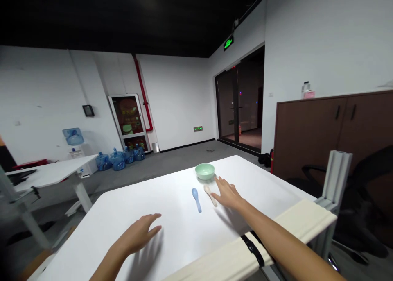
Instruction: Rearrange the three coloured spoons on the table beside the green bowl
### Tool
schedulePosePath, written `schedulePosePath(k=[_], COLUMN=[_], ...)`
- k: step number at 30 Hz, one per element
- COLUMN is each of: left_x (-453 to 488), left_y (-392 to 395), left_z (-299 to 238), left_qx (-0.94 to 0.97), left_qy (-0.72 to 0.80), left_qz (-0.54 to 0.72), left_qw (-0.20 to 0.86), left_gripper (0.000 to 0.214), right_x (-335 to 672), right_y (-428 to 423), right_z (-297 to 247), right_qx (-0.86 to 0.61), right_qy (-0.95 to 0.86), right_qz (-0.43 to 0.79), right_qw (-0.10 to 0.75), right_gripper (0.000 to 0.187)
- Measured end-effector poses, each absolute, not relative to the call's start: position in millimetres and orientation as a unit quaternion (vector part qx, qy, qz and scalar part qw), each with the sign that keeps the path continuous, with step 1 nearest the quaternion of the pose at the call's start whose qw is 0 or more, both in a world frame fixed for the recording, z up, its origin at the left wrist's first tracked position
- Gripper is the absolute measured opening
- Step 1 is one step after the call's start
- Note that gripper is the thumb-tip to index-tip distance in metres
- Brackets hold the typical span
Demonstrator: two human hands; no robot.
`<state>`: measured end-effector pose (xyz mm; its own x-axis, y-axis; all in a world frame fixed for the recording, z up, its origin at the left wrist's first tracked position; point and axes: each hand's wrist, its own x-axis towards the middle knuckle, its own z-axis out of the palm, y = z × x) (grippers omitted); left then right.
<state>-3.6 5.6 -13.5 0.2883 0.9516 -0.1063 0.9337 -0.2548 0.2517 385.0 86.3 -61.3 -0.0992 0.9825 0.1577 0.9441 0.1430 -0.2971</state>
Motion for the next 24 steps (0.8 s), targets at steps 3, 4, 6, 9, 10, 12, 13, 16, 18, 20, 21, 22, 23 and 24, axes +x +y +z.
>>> schedulePosePath(k=[3,4,6,9,10,12,13,16,18,20,21,22,23,24], left_x=[-2,-2,-2,-2,-1,-1,0,1,1,1,0,0,-1,-2], left_y=[3,3,2,3,3,3,3,2,2,2,3,3,3,4], left_z=[-11,-10,-9,-9,-10,-9,-9,-8,-8,-8,-9,-9,-10,-11], left_qx=[0.792,0.792,0.791,0.791,0.792,0.793,0.794,0.795,0.793,0.791,0.791,0.792,0.792,0.792], left_qy=[0.596,0.596,0.597,0.596,0.595,0.593,0.593,0.592,0.593,0.595,0.595,0.595,0.594,0.594], left_qz=[0.032,0.031,0.028,0.03,0.032,0.034,0.033,0.026,0.023,0.022,0.023,0.025,0.027,0.029], left_qw=[0.132,0.131,0.131,0.133,0.133,0.132,0.131,0.133,0.137,0.138,0.138,0.138,0.138,0.139], left_gripper=[0.056,0.057,0.057,0.057,0.057,0.057,0.057,0.057,0.057,0.056,0.056,0.056,0.056,0.056], right_x=[388,389,389,388,387,384,383,376,370,362,358,354,351,348], right_y=[88,88,88,86,86,86,87,95,103,114,119,124,128,132], right_z=[-64,-64,-65,-65,-64,-61,-59,-50,-47,-46,-47,-50,-53,-57], right_qx=[-0.653,-0.653,-0.651,-0.647,-0.645,-0.643,-0.645,-0.67,-0.689,-0.699,-0.702,-0.703,-0.702,-0.701], right_qy=[-0.738,-0.738,-0.74,-0.743,-0.743,-0.743,-0.741,-0.724,-0.713,-0.706,-0.704,-0.703,-0.703,-0.704], right_qz=[0.046,0.042,0.036,0.032,0.03,0.029,0.033,0.055,0.072,0.089,0.096,0.101,0.105,0.107], right_qw=[0.164,0.165,0.166,0.17,0.174,0.183,0.182,0.152,0.111,0.07,0.053,0.04,0.031,0.025], right_gripper=[0.085,0.085,0.084,0.082,0.081,0.075,0.07,0.056,0.051,0.049,0.048,0.048,0.048,0.047])
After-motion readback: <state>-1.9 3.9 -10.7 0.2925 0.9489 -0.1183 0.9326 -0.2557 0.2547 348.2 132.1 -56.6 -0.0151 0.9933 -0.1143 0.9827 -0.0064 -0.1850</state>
